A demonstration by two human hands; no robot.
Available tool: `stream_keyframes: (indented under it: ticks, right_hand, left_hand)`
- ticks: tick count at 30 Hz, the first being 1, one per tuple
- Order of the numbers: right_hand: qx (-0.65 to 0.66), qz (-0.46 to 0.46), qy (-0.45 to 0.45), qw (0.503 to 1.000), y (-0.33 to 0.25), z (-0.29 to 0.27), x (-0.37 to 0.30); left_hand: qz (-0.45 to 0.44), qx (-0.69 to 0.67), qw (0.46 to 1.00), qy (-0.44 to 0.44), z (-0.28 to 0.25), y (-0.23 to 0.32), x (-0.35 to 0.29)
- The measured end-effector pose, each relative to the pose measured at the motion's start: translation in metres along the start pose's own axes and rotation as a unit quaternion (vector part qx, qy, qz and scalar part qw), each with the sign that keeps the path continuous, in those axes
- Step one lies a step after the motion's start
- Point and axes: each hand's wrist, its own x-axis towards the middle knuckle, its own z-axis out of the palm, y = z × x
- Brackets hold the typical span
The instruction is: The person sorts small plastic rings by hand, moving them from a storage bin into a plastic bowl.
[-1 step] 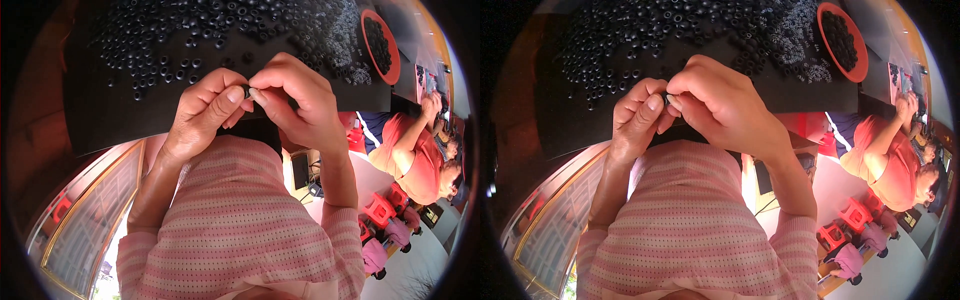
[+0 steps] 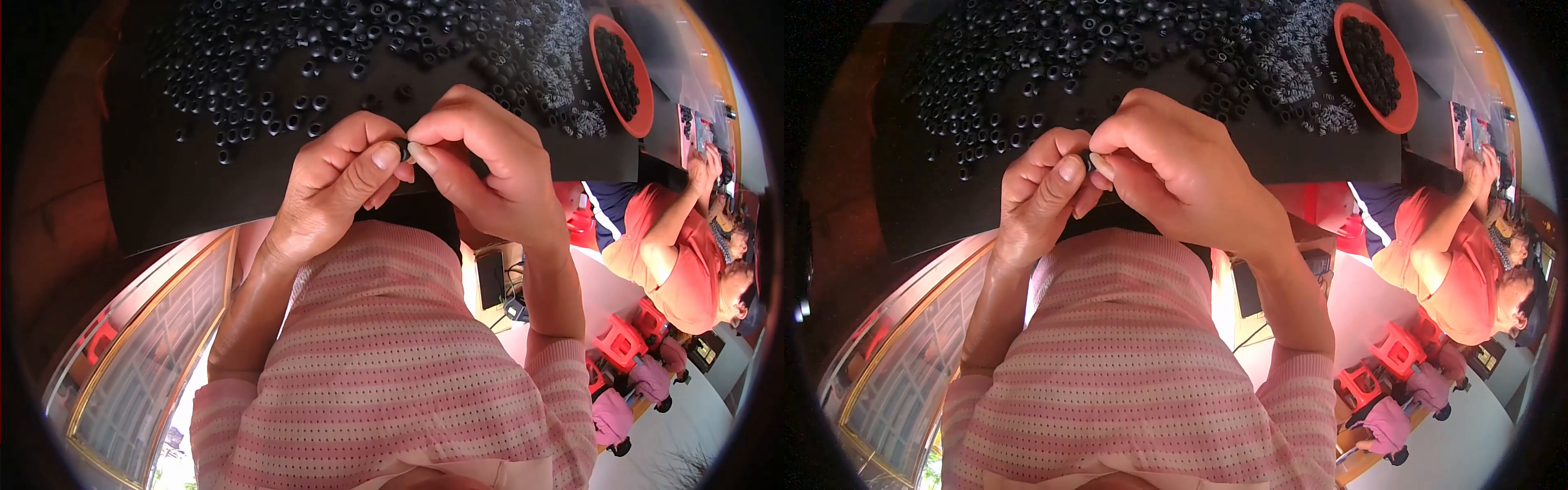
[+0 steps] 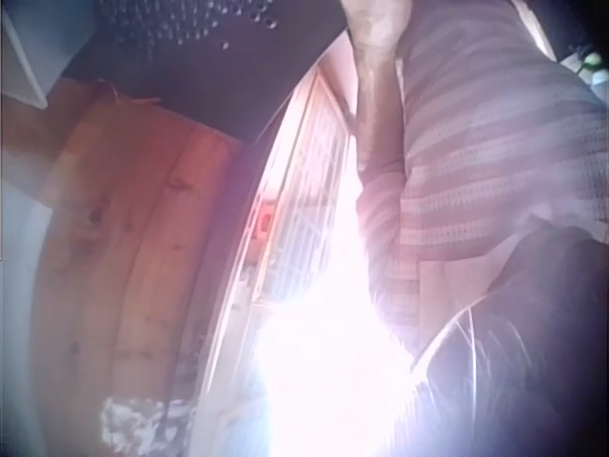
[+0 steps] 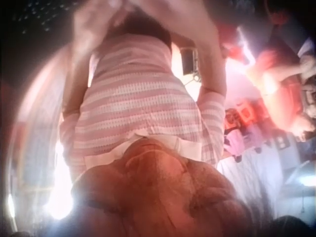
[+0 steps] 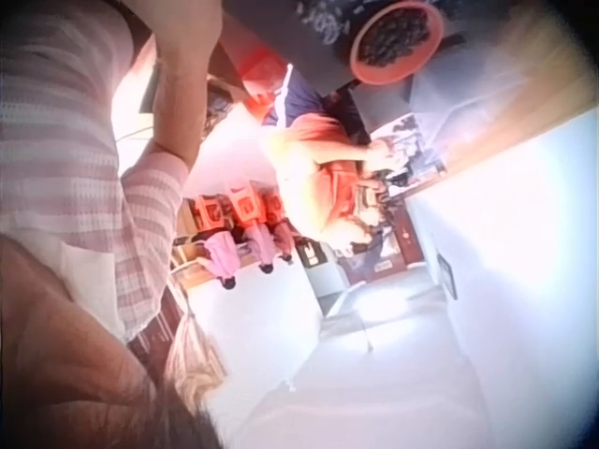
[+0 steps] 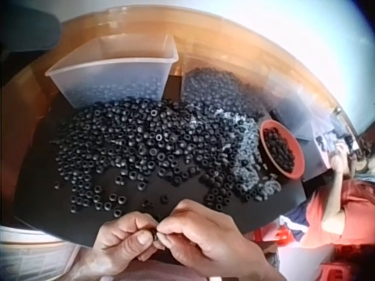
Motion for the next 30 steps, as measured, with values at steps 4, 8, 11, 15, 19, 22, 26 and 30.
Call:
stream_keyframes:
  ticks: [4, 8, 11, 15, 19, 22, 26, 30]
  right_hand:
    - [0.015, 0.043, -0.006, 0.999, 0.002, -0.004, -0.006]
    - [0.056, 0.080, 0.016, 0.995, -0.001, -0.003, -0.007]
    - [0.063, 0.107, 0.000, 0.992, -0.003, -0.003, -0.008]
    - [0.064, 0.091, -0.001, 0.994, -0.001, -0.003, -0.008]
    - [0.053, 0.092, 0.000, 0.994, -0.002, -0.002, -0.009]
    - [0.046, 0.082, 0.005, 0.996, -0.001, -0.002, -0.010]
    - [0.053, 0.094, -0.040, 0.993, -0.001, -0.008, -0.013]
    - [0.056, 0.104, -0.042, 0.992, 0.000, -0.009, -0.014]
  left_hand:
    - [0.008, 0.048, 0.999, -0.015, 0.001, -0.002, 0.000]
    - [0.015, 0.049, 0.999, -0.015, 0.004, -0.001, 0.003]
    - [0.024, 0.059, 0.998, -0.018, 0.003, -0.001, 0.002]
    - [0.023, 0.081, 0.996, -0.026, -0.001, -0.001, 0.001]
    - [0.029, 0.094, 0.995, -0.031, -0.001, -0.002, 0.000]
    - [0.018, 0.089, 0.996, -0.012, 0.001, 0.000, -0.001]
    - [0.044, 0.137, 0.990, -0.011, 0.001, 0.000, -0.002]
    - [0.060, 0.138, 0.989, -0.005, 0.004, -0.004, -0.001]
